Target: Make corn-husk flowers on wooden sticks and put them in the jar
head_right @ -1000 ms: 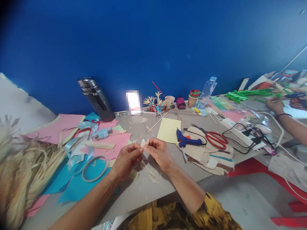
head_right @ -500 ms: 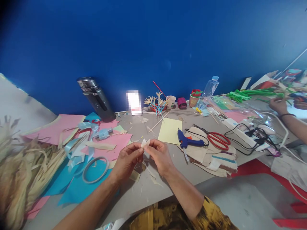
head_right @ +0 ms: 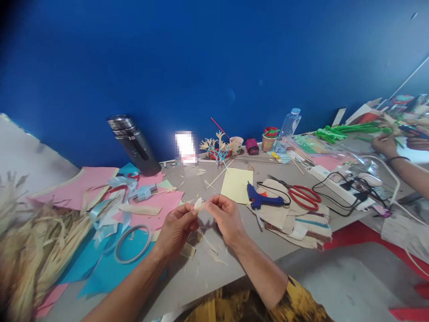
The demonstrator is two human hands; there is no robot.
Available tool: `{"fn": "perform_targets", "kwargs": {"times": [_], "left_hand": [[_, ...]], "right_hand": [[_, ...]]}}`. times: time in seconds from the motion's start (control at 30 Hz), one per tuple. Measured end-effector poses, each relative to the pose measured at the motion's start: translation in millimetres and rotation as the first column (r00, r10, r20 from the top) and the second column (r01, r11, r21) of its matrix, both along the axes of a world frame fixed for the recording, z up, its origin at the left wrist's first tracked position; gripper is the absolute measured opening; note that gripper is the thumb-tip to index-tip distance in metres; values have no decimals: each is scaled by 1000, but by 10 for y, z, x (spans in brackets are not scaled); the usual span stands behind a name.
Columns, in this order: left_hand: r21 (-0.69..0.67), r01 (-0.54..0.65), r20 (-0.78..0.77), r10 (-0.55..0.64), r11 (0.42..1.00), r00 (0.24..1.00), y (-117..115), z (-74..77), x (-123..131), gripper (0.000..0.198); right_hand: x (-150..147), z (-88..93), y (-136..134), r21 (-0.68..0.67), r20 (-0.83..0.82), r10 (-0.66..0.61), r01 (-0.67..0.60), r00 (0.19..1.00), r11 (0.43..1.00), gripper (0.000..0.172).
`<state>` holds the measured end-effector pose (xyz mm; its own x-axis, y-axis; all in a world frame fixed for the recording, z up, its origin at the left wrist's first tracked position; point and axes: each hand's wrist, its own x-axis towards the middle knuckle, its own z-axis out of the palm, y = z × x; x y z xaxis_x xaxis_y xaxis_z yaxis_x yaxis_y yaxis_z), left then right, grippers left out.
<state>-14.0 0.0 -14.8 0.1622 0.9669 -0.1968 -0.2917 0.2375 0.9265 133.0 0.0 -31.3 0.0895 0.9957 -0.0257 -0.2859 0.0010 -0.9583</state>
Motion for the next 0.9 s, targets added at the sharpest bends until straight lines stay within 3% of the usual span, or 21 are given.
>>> {"fn": "perform_targets", "kwargs": {"times": [0.37, 0.7, 0.9], "left_hand": [[-26, -15, 124, 19, 1000, 992, -13, 11, 22, 24], [7, 44, -5, -44, 999, 999, -34, -17, -10, 31], [2, -14, 21, 14, 1000, 1000, -5, -41, -20, 27]], "right_hand": [[-64, -57, 10, -44, -75, -51, 48, 996, 998, 27], [-27, -41, 26, -13, -61, -67, 66, 996, 998, 26], [21, -41, 35, 48, -63, -98, 101, 993, 994, 26]]}}
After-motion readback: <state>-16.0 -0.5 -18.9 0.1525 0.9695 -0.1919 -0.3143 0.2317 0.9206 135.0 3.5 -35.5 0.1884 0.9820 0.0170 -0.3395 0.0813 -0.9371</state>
